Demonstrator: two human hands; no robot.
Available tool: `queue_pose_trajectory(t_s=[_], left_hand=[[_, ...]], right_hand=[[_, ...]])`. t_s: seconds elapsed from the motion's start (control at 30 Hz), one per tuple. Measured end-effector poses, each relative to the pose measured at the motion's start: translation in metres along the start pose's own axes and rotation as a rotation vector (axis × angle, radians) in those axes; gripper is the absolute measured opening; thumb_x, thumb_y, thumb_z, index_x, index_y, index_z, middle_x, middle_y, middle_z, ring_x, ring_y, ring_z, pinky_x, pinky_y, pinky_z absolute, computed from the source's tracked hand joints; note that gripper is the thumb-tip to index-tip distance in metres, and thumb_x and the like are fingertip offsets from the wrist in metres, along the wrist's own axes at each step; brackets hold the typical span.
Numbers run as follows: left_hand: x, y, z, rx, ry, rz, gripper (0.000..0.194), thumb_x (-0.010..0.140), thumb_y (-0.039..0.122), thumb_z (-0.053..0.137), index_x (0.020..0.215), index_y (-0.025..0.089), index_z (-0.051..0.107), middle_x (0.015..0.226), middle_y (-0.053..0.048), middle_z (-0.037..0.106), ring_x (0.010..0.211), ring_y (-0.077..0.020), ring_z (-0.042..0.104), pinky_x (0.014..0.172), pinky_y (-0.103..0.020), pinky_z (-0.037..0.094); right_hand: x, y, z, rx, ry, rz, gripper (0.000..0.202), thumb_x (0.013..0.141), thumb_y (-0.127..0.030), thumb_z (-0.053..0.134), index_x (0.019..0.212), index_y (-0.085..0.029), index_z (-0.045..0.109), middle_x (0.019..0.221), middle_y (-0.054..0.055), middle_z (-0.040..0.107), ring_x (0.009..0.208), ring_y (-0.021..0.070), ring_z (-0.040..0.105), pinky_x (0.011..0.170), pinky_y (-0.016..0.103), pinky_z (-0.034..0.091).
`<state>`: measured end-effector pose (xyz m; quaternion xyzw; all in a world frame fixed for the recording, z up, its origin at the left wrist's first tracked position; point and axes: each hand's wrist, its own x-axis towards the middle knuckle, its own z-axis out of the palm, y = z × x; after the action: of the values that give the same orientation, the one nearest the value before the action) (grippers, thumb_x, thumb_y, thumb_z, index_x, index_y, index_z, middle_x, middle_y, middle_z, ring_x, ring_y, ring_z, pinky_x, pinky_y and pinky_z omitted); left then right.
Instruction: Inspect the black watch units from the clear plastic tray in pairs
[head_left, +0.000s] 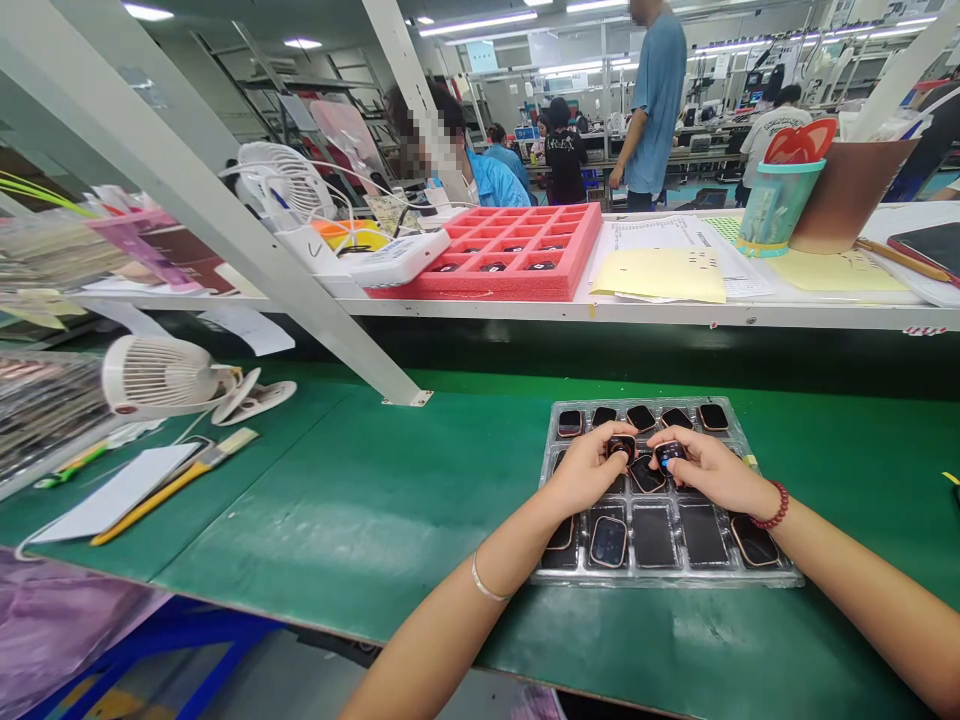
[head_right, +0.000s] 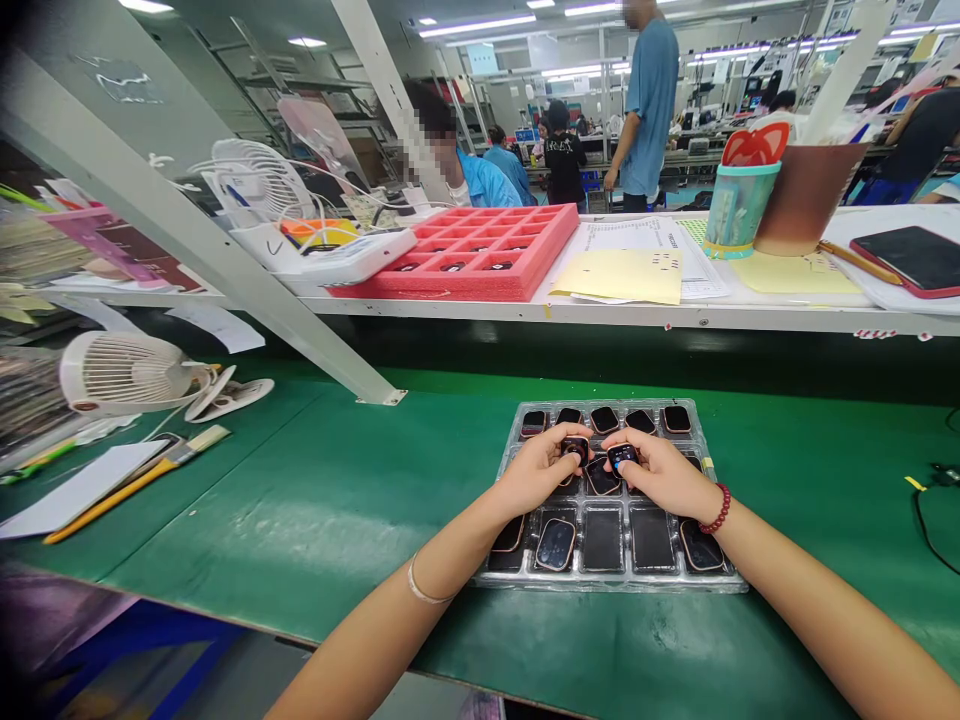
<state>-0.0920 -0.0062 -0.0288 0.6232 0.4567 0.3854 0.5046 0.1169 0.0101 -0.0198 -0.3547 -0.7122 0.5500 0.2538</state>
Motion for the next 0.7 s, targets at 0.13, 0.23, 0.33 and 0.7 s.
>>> queue_pose_trajectory(t_s=[0.13, 0.23, 0.33, 0.7], left_hand=[[0.0000, 0.0000, -0.0001, 0.004, 0.001, 0.005, 0.033, 0.078, 0.011, 0.049, 0.110, 0.016, 0.055, 0.096, -0.006, 0.063, 0.072, -0.0124, 0.060, 0.072, -0.028, 0.052], [-0.0001, 0.0007, -0.0003, 0.001, 0.003, 0.009, 0.032, 0.078, 0.012, 0.049, 0.110, 0.016, 0.055, 0.095, -0.006, 0.063, 0.071, -0.0122, 0.060, 0.071, -0.028, 0.051], [-0.0004, 0.0030, 0.0000, -0.003, 0.008, 0.004, 0.032, 0.077, 0.012, 0.049, 0.108, 0.016, 0.055, 0.093, -0.005, 0.063, 0.068, -0.0116, 0.060, 0.068, -0.027, 0.051], [-0.0007, 0.0085, 0.0005, -0.036, 0.003, -0.034, 0.032, 0.078, 0.010, 0.045, 0.107, 0.016, 0.055, 0.090, -0.004, 0.062, 0.065, -0.0101, 0.058, 0.067, -0.026, 0.051]], right_hand=[[0.0001, 0.0003, -0.0001, -0.004, 0.001, 0.000, 0.027, 0.084, -0.018, 0.047, 0.110, -0.021, 0.052, 0.096, 0.005, 0.063, 0.075, 0.0159, 0.057, 0.063, 0.029, 0.048], [0.0003, 0.0006, -0.0004, -0.017, 0.001, -0.001, 0.027, 0.083, -0.017, 0.047, 0.110, -0.021, 0.052, 0.096, 0.005, 0.063, 0.075, 0.0159, 0.058, 0.064, 0.029, 0.049], [0.0005, 0.0007, -0.0006, -0.026, 0.000, 0.002, 0.028, 0.084, -0.017, 0.047, 0.110, -0.022, 0.052, 0.096, 0.005, 0.064, 0.075, 0.0160, 0.058, 0.064, 0.030, 0.049], [0.0006, 0.0007, -0.0006, -0.028, 0.002, 0.013, 0.028, 0.084, -0.017, 0.047, 0.111, -0.021, 0.052, 0.096, 0.005, 0.064, 0.075, 0.0156, 0.058, 0.063, 0.029, 0.049]])
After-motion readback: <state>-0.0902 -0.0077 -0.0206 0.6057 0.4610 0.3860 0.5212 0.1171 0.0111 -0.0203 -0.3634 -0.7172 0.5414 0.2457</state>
